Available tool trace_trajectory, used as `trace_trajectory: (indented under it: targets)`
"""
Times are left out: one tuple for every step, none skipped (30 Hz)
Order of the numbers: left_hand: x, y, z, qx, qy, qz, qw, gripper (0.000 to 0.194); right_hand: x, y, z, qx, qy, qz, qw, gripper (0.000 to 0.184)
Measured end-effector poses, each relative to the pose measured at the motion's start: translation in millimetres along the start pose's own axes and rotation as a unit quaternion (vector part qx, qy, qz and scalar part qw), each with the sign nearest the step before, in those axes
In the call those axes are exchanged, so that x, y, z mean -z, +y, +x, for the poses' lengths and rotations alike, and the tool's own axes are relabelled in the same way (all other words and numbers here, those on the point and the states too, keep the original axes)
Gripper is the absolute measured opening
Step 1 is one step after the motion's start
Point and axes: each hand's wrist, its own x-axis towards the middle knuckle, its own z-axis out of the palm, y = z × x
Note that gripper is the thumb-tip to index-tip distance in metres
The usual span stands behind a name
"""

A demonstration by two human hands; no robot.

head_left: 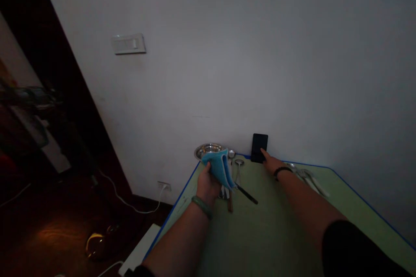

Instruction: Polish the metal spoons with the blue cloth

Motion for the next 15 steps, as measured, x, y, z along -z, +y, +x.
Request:
trace_trajectory:
  targets:
    - [0.6, 0.0, 0.2, 0.003, 0.0, 0.001, 1.0, 0.027, 0.1, -1.0, 4.1, 0.005, 0.0, -0.008, 1.0, 0.06]
    - [0.9, 0.0, 0.3, 0.007, 0.003, 0.002, 1.0, 0.027, 0.1, -2.6, 7.1, 0.007, 0.001, -0.011, 1.0, 0.06]
    - [0.9, 0.0, 0.2, 0.011, 0.007, 0.004, 1.0, 0.027, 0.2, -4.5, 9.1, 0.008, 0.001, -0.01, 1.0, 0.059]
    - [0.6, 0.0, 0.0, 0.013, 0.01, 0.007, 1.0, 0.027, 0.3, -6.4, 10.4, 0.004, 0.002, -0.009, 1.0, 0.059]
    - [0.0, 0.0, -0.4, 0.014, 0.012, 0.008, 1.0, 0.027, 0.6, -8.0, 11.0, -0.001, 0.005, -0.007, 1.0, 0.06]
    - [-0.6, 0.0, -0.8, 0.014, 0.012, 0.009, 1.0, 0.026, 1.0, -9.4, 11.1, -0.005, 0.01, -0.005, 1.0, 0.061]
    - [-1.3, -0.1, -1.1, 0.012, 0.011, 0.008, 1.0, 0.026, 1.5, -10.3, 10.8, -0.01, 0.017, -0.003, 1.0, 0.062]
    - [-1.8, -0.1, -1.4, 0.011, 0.009, 0.007, 1.0, 0.026, 1.9, -10.8, 10.1, -0.014, 0.025, 0.0, 1.0, 0.062]
    - [-2.1, -0.2, -1.5, 0.012, 0.008, 0.006, 1.0, 0.026, 2.0, -10.9, 8.9, -0.019, 0.036, 0.004, 0.999, 0.063]
    - [-2.2, -0.4, -1.4, 0.014, 0.008, 0.007, 1.0, 0.027, 1.9, -10.8, 7.2, -0.021, 0.046, 0.008, 0.999, 0.063]
    - [-2.0, -0.5, -1.3, 0.016, 0.009, 0.009, 1.0, 0.027, 1.4, -10.7, 5.1, -0.022, 0.052, 0.013, 0.998, 0.063]
    - [-1.7, -0.7, -1.1, 0.018, 0.01, 0.011, 1.0, 0.027, 0.5, -10.6, 2.4, -0.023, 0.056, 0.019, 0.998, 0.063]
    - [-1.4, -0.8, -0.9, 0.019, 0.011, 0.015, 1.0, 0.026, -0.8, -10.7, -0.7, -0.021, 0.058, 0.03, 0.998, 0.063]
    - [-1.1, -1.0, -0.9, 0.02, 0.011, 0.018, 1.0, 0.026, -2.3, -11.4, -4.4, -0.021, 0.058, 0.046, 0.997, 0.062]
    - [-1.0, -1.1, -0.9, 0.02, 0.01, 0.022, 1.0, 0.025, -4.0, -12.6, -8.6, -0.024, 0.064, 0.071, 0.995, 0.059]
